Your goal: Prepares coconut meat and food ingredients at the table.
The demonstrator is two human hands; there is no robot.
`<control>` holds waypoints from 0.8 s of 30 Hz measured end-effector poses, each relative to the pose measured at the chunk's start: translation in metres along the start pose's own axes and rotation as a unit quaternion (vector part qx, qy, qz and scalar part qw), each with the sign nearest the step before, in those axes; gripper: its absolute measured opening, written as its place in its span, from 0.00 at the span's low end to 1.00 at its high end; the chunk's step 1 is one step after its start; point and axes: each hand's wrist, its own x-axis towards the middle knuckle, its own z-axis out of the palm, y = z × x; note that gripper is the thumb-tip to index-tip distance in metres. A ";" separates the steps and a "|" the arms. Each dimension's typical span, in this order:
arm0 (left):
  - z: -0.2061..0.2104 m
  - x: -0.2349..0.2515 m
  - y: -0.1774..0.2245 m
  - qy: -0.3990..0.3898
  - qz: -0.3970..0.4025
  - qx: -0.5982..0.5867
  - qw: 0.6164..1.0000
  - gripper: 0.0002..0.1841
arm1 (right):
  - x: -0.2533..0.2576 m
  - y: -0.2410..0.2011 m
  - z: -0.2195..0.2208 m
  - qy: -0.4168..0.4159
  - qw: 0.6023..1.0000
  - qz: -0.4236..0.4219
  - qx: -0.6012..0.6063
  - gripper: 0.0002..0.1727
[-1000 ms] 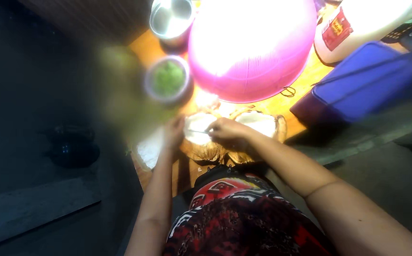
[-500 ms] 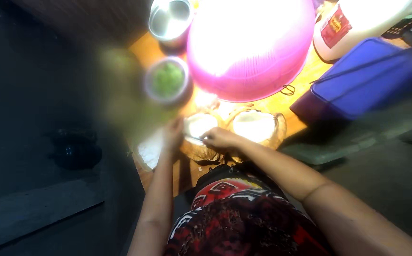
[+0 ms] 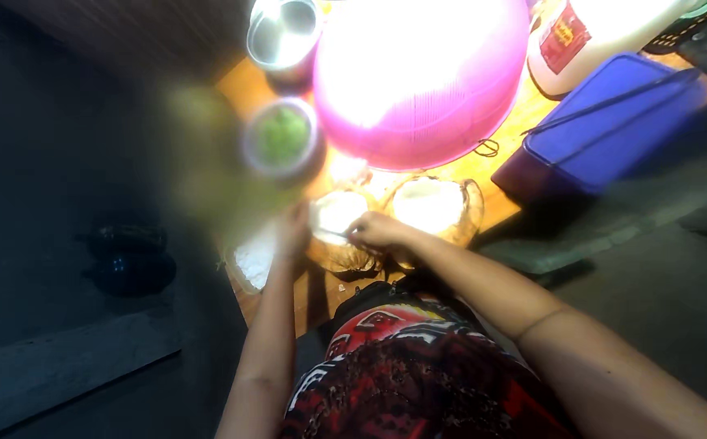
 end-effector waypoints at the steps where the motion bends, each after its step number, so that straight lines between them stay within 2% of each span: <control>1: 0.000 0.001 0.003 -0.005 -0.016 0.005 1.000 0.16 | 0.001 -0.003 0.005 0.025 0.997 0.034 0.071 0.17; 3: -0.001 0.001 0.005 -0.021 -0.033 0.018 0.999 0.18 | 0.016 -0.001 0.028 0.097 0.974 0.049 0.199 0.18; 5: -0.003 0.002 0.008 -0.037 -0.032 0.039 0.998 0.18 | 0.027 -0.007 0.048 0.106 0.956 0.038 0.272 0.18; 7: -0.006 0.002 0.011 -0.050 -0.039 0.068 0.996 0.18 | 0.025 -0.012 0.053 0.069 0.962 0.034 0.261 0.18; 10: -0.011 0.006 0.015 -0.084 -0.058 0.093 0.990 0.20 | 0.007 -0.013 0.035 0.011 0.982 0.049 0.184 0.18; 12: -0.014 0.011 0.017 -0.112 -0.076 0.102 0.986 0.21 | 0.003 -0.016 0.030 0.038 0.976 0.063 0.205 0.18; 15: -0.016 0.016 0.016 -0.136 -0.075 0.116 0.981 0.21 | 0.019 -0.018 0.046 0.113 0.949 0.059 0.288 0.18; 18: -0.017 0.013 0.011 -0.128 -0.077 0.111 0.983 0.21 | 0.029 -0.023 0.059 0.092 0.956 0.051 0.273 0.18; 21: -0.016 0.007 0.002 -0.107 -0.074 0.084 0.988 0.21 | 0.010 -0.023 0.037 0.020 0.979 0.061 0.195 0.17; 24: -0.016 0.004 0.003 -0.107 -0.092 0.085 0.986 0.21 | 0.008 -0.021 0.032 0.062 0.967 0.069 0.239 0.17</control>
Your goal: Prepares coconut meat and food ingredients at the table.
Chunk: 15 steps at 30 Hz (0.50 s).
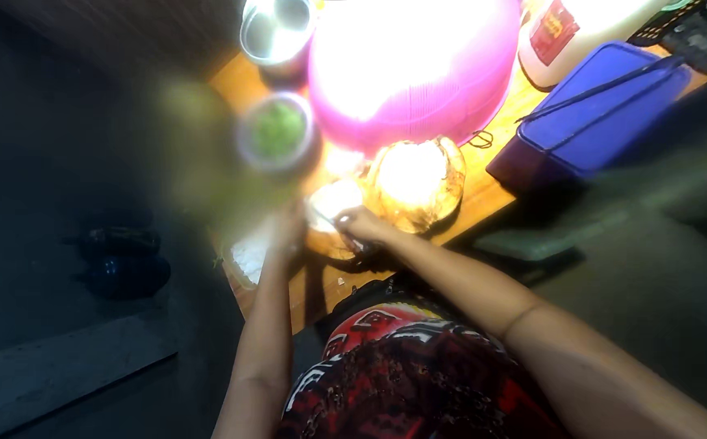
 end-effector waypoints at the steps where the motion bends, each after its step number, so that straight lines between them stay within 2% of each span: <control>1: 0.001 -0.001 0.001 0.002 -0.007 0.004 1.000 0.21 | 0.005 0.001 0.005 0.019 0.999 -0.003 0.033 0.18; 3: 0.001 -0.003 0.005 0.011 -0.010 0.009 1.000 0.21 | 0.012 -0.001 0.019 0.029 0.997 -0.012 0.072 0.18; 5: 0.001 -0.005 0.003 0.021 -0.004 0.012 1.000 0.21 | 0.012 0.001 0.028 0.009 0.998 -0.027 0.053 0.18; 9: 0.002 -0.006 0.002 0.019 0.002 -0.006 1.000 0.22 | -0.001 0.010 0.009 -0.018 1.000 -0.008 -0.020 0.17; 12: 0.004 -0.004 -0.003 0.017 0.001 -0.011 1.000 0.22 | 0.009 0.013 0.008 0.031 0.999 -0.018 0.032 0.17; 15: 0.004 -0.003 -0.002 0.020 0.005 0.001 1.000 0.20 | 0.012 0.006 0.022 0.017 0.998 -0.034 0.054 0.17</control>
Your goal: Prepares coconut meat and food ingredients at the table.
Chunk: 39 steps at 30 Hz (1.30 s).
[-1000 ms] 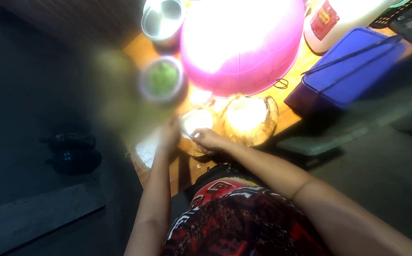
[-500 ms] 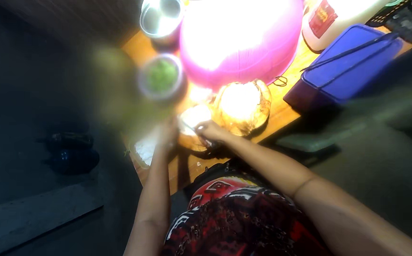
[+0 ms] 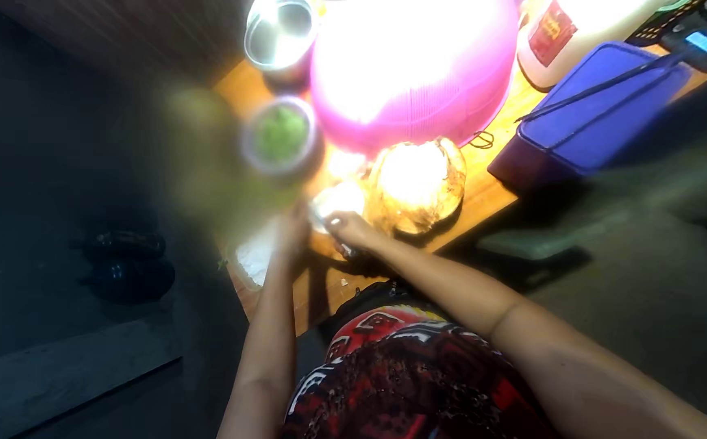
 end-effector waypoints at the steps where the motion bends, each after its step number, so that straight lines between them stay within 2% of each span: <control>1: -0.001 -0.001 0.002 -0.003 -0.003 0.004 1.000 0.20 | -0.002 0.000 0.001 -0.013 1.000 -0.002 -0.017 0.17; 4: -0.001 -0.003 0.005 -0.003 -0.008 0.002 1.000 0.20 | -0.014 0.003 -0.014 -0.049 0.995 0.010 -0.090 0.17; 9: 0.001 -0.001 0.000 0.004 0.006 -0.018 1.000 0.19 | 0.000 0.007 -0.015 0.022 0.999 0.002 -0.035 0.18; 12: 0.000 -0.001 0.001 0.006 0.004 -0.012 1.000 0.19 | -0.003 -0.001 -0.003 -0.014 0.998 0.000 -0.059 0.18; 15: -0.001 -0.002 0.003 0.005 -0.005 -0.003 1.000 0.20 | -0.012 0.001 -0.017 -0.061 0.991 0.005 -0.117 0.17; 17: 0.000 -0.002 0.004 0.008 -0.007 -0.009 1.000 0.20 | -0.016 -0.003 -0.024 -0.043 0.993 0.017 -0.110 0.17; 19: 0.002 -0.002 0.001 0.007 -0.010 -0.012 1.000 0.20 | -0.002 0.005 -0.019 0.006 0.997 0.013 -0.075 0.16; 21: 0.002 -0.001 -0.001 0.014 -0.007 -0.010 1.000 0.19 | 0.009 0.006 -0.009 0.019 0.998 0.016 -0.059 0.17; 26: 0.000 -0.004 0.003 0.009 -0.003 0.005 1.000 0.20 | -0.008 -0.010 -0.022 -0.066 0.986 0.029 -0.152 0.16; 29: 0.001 -0.005 0.003 0.012 0.001 -0.002 1.000 0.20 | -0.005 -0.008 -0.029 -0.034 0.990 0.029 -0.131 0.16; 32: 0.002 -0.005 0.003 0.018 0.001 0.000 1.000 0.20 | 0.008 0.001 -0.010 0.006 0.994 0.020 -0.110 0.17; 34: 0.003 -0.005 0.001 0.022 0.003 0.002 1.000 0.20 | 0.004 -0.002 -0.008 -0.034 0.987 0.014 -0.155 0.17; 36: 0.002 -0.007 0.000 0.024 0.010 -0.002 1.000 0.20 | -0.001 -0.006 -0.025 -0.087 0.974 -0.009 -0.207 0.16; 39: 0.002 -0.009 0.003 0.028 0.017 -0.018 0.999 0.20 | -0.012 -0.027 -0.043 -0.080 0.965 0.022 -0.248 0.16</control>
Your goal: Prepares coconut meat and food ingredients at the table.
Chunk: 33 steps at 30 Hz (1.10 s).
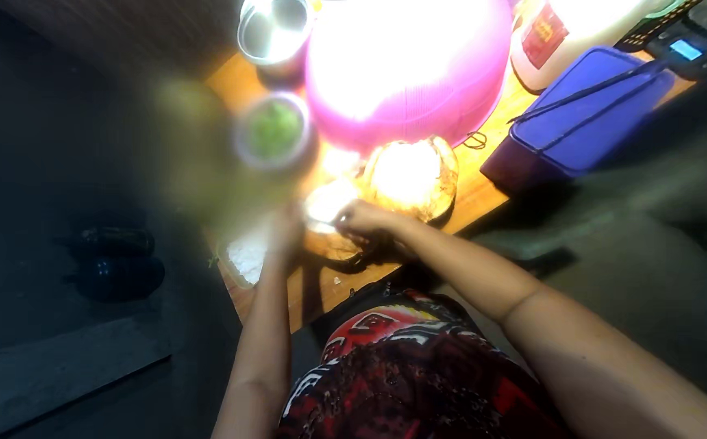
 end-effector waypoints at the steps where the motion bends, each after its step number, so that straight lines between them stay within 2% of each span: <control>1: 0.000 0.000 0.000 0.002 -0.001 0.000 1.000 0.19 | 0.002 -0.004 -0.001 0.022 1.000 0.020 -0.001 0.17; 3: 0.001 0.001 0.000 -0.002 -0.006 0.001 1.000 0.19 | 0.016 -0.001 0.012 0.072 0.997 0.017 0.006 0.17; 5: 0.001 0.004 -0.004 -0.002 -0.004 0.006 1.000 0.19 | 0.025 0.000 0.024 0.070 0.997 -0.026 -0.034 0.16; 7: 0.000 0.002 -0.004 -0.003 -0.002 0.011 1.000 0.20 | 0.014 -0.005 0.017 0.017 0.994 -0.046 -0.094 0.16; 9: 0.000 0.001 0.000 -0.005 -0.006 0.007 1.000 0.20 | -0.004 -0.012 -0.002 -0.026 0.994 -0.011 -0.109 0.15; 11: 0.000 0.001 0.000 -0.004 -0.006 0.006 1.000 0.20 | -0.001 -0.006 -0.013 0.006 0.996 0.004 -0.087 0.16; 14: 0.001 0.000 0.002 -0.003 0.009 0.015 1.000 0.19 | 0.013 -0.007 -0.003 0.070 0.993 -0.009 -0.093 0.16; 17: 0.000 -0.002 -0.001 0.002 0.016 0.018 1.000 0.20 | 0.011 -0.017 0.006 0.015 0.986 -0.035 -0.162 0.16; 20: 0.002 -0.004 -0.002 0.009 0.025 0.007 1.000 0.19 | 0.007 -0.012 -0.016 -0.043 0.973 -0.040 -0.224 0.12; 22: 0.003 -0.002 -0.005 0.012 0.037 -0.004 0.999 0.19 | 0.017 -0.002 -0.026 0.003 0.975 -0.046 -0.217 0.13; 24: 0.006 -0.003 -0.007 0.018 0.053 -0.006 0.998 0.18 | 0.028 0.005 -0.020 0.086 0.978 -0.055 -0.184 0.13; 25: 0.005 -0.004 -0.007 0.019 0.061 -0.003 0.998 0.18 | 0.027 0.001 -0.013 0.096 0.979 -0.052 -0.174 0.13; 28: 0.002 -0.007 -0.006 0.026 0.075 0.004 0.997 0.19 | 0.016 -0.009 0.003 0.033 0.977 -0.059 -0.204 0.14; 30: 0.005 -0.010 -0.009 0.032 0.080 -0.008 0.996 0.19 | 0.009 -0.013 -0.002 -0.010 0.966 -0.043 -0.255 0.12; 32: 0.007 -0.010 -0.012 0.041 0.082 -0.021 0.996 0.18 | 0.005 -0.019 -0.012 -0.010 0.960 -0.011 -0.280 0.12; 33: 0.007 -0.010 -0.011 0.044 0.081 -0.021 0.995 0.18 | 0.006 -0.019 -0.014 0.021 0.964 -0.009 -0.265 0.13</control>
